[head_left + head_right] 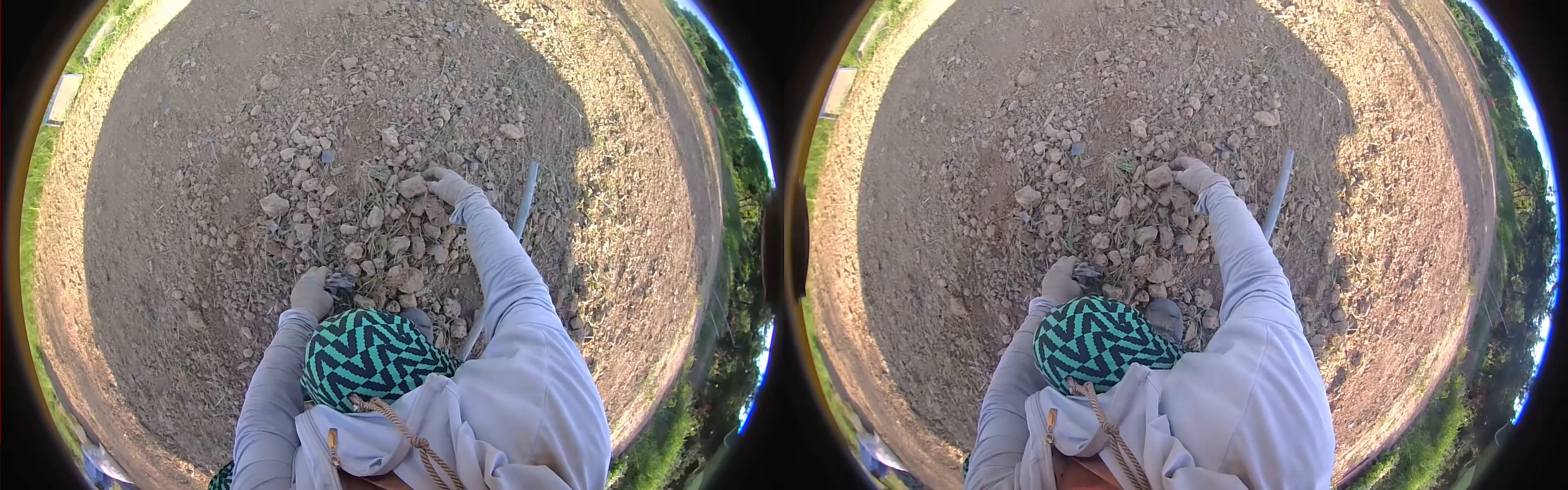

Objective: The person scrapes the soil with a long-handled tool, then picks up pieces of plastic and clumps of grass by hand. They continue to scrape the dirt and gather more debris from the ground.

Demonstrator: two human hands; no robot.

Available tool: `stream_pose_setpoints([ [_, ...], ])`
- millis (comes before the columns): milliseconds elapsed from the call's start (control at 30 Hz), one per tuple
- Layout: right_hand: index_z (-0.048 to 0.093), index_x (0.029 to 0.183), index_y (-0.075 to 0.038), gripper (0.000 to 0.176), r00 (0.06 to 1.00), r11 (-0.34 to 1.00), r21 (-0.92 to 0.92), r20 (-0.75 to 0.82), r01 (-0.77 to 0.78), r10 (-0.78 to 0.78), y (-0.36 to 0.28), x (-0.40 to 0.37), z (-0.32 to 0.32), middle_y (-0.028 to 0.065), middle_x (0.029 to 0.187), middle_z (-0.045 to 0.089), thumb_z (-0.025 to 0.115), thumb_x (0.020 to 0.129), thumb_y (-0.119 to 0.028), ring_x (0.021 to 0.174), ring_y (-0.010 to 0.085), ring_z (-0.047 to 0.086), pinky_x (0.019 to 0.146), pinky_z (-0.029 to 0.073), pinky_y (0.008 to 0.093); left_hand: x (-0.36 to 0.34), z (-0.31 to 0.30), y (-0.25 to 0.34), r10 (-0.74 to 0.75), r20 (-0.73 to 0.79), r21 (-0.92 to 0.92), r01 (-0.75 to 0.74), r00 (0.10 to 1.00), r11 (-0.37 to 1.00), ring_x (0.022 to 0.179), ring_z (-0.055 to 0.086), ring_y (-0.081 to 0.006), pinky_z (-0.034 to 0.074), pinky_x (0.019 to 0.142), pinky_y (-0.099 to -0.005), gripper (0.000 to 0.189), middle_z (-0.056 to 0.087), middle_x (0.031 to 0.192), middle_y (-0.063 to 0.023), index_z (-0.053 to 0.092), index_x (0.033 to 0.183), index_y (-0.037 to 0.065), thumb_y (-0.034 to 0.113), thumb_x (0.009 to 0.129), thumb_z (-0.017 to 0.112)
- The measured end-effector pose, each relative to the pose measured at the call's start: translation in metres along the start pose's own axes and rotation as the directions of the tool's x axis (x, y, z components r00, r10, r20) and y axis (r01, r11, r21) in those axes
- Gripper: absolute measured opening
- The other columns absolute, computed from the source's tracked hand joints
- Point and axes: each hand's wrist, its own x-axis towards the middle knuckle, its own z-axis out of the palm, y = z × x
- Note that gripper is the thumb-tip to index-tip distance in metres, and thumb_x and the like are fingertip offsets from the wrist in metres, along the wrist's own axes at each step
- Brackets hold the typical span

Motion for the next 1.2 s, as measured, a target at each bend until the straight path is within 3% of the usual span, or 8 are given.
stream_pose_setpoints([
  [67, 0.062, 0.120, -0.005, 0.040, 0.998, 0.988, -0.156, 0.067, -0.006, 0.017, -0.029, -0.016, 0.026, 0.0097, 0.110, 0.069, 0.069, 0.085, -0.022, 0.102, 0.0186, 0.063, 0.091, 0.048, 0.0307, -0.002, -0.002, 0.000, 0.011, 0.010, -0.017, -0.011, 1.000, 1.000, 0.113, 0.056, -0.0316, 0.047, 0.093, -0.0401, 0.042, 0.059, 0.117, -0.0115, 0.057, 0.118, 0.011, 0.007, 0.076, 0.058],
  [133, 0.065, 0.112, -0.004, 0.032, 0.981, 0.951, 0.259, 0.053, 0.168, -0.188, -0.048, -0.036, 0.058, 0.0088, 0.105, 0.070, 0.069, 0.085, -0.021, 0.098, 0.0176, 0.063, 0.089, 0.048, 0.0304, -0.003, -0.001, -0.002, 0.007, 0.000, -0.035, -0.007, 1.000, 0.999, 0.113, 0.056, -0.0316, 0.047, 0.094, -0.0403, 0.042, 0.059, 0.117, -0.0113, 0.057, 0.118, 0.011, 0.007, 0.076, 0.058],
  [300, 0.069, 0.104, -0.009, 0.028, 0.880, 0.923, 0.000, 0.302, 0.384, -0.366, -0.118, -0.069, 0.068, 0.0124, 0.099, 0.070, 0.068, 0.082, -0.027, 0.093, 0.0253, 0.066, 0.085, 0.050, 0.0331, -0.001, -0.039, 0.012, 0.078, -0.131, -0.129, -0.095, 0.988, 0.987, 0.111, 0.056, -0.0330, 0.047, 0.092, -0.0408, 0.036, 0.061, 0.113, -0.0139, 0.060, 0.109, 0.009, 0.005, 0.073, 0.059],
  [433, 0.070, 0.103, -0.011, 0.027, 0.898, 0.976, -0.051, -0.384, 0.212, -0.215, -0.107, -0.009, -0.010, 0.0128, 0.100, 0.070, 0.066, 0.083, -0.029, 0.093, 0.0290, 0.066, 0.084, 0.050, 0.0361, 0.037, -0.070, 0.018, 0.128, -0.261, 0.106, -0.103, 0.957, 0.989, 0.113, 0.057, -0.0316, 0.048, 0.093, -0.0393, 0.039, 0.060, 0.118, -0.0141, 0.059, 0.114, 0.010, 0.007, 0.075, 0.060],
  [467, 0.069, 0.104, -0.012, 0.028, 0.868, 0.991, -0.052, -0.478, 0.125, -0.135, -0.092, 0.016, -0.034, 0.0125, 0.107, 0.068, 0.066, 0.084, -0.030, 0.094, 0.0292, 0.066, 0.084, 0.051, 0.0367, 0.043, -0.078, 0.027, 0.048, -0.119, 0.160, -0.029, 0.992, 0.987, 0.113, 0.057, -0.0310, 0.048, 0.093, -0.0397, 0.038, 0.060, 0.118, -0.0137, 0.059, 0.114, 0.010, 0.008, 0.076, 0.059],
  [533, 0.067, 0.114, -0.016, 0.035, 0.861, 0.991, -0.131, -0.508, -0.038, -0.034, -0.083, 0.039, -0.084, 0.0117, 0.121, 0.063, 0.065, 0.083, -0.033, 0.106, 0.0283, 0.063, 0.091, 0.049, 0.0364, 0.055, -0.091, 0.053, -0.139, 0.148, 0.287, 0.092, 0.979, 0.954, 0.115, 0.058, -0.0299, 0.049, 0.093, -0.0405, 0.037, 0.060, 0.119, -0.0129, 0.059, 0.115, 0.010, 0.009, 0.078, 0.059],
  [933, 0.025, 0.151, -0.031, 0.099, 0.847, 0.758, -0.402, -0.376, -0.514, 0.375, -0.132, 0.126, -0.123, 0.0144, 0.158, 0.020, 0.074, 0.070, -0.059, 0.143, 0.0360, 0.026, 0.113, 0.026, 0.0493, 0.071, -0.061, 0.056, -0.170, 0.043, 0.394, 0.139, 0.984, 0.908, 0.106, 0.061, -0.0302, 0.050, 0.086, -0.0420, 0.028, 0.060, 0.112, -0.0125, 0.059, 0.110, 0.010, 0.017, 0.082, 0.060],
  [1200, 0.038, 0.143, -0.024, 0.081, 0.927, 0.901, -0.288, -0.287, -0.325, 0.242, -0.124, 0.152, -0.093, 0.0179, 0.145, 0.038, 0.074, 0.072, -0.036, 0.128, 0.0388, 0.047, 0.108, 0.038, 0.0452, 0.074, -0.058, 0.055, -0.174, 0.034, 0.404, 0.146, 0.984, 0.903, 0.105, 0.060, -0.0292, 0.049, 0.085, -0.0407, 0.030, 0.059, 0.111, -0.0110, 0.058, 0.110, 0.011, 0.017, 0.080, 0.062],
])
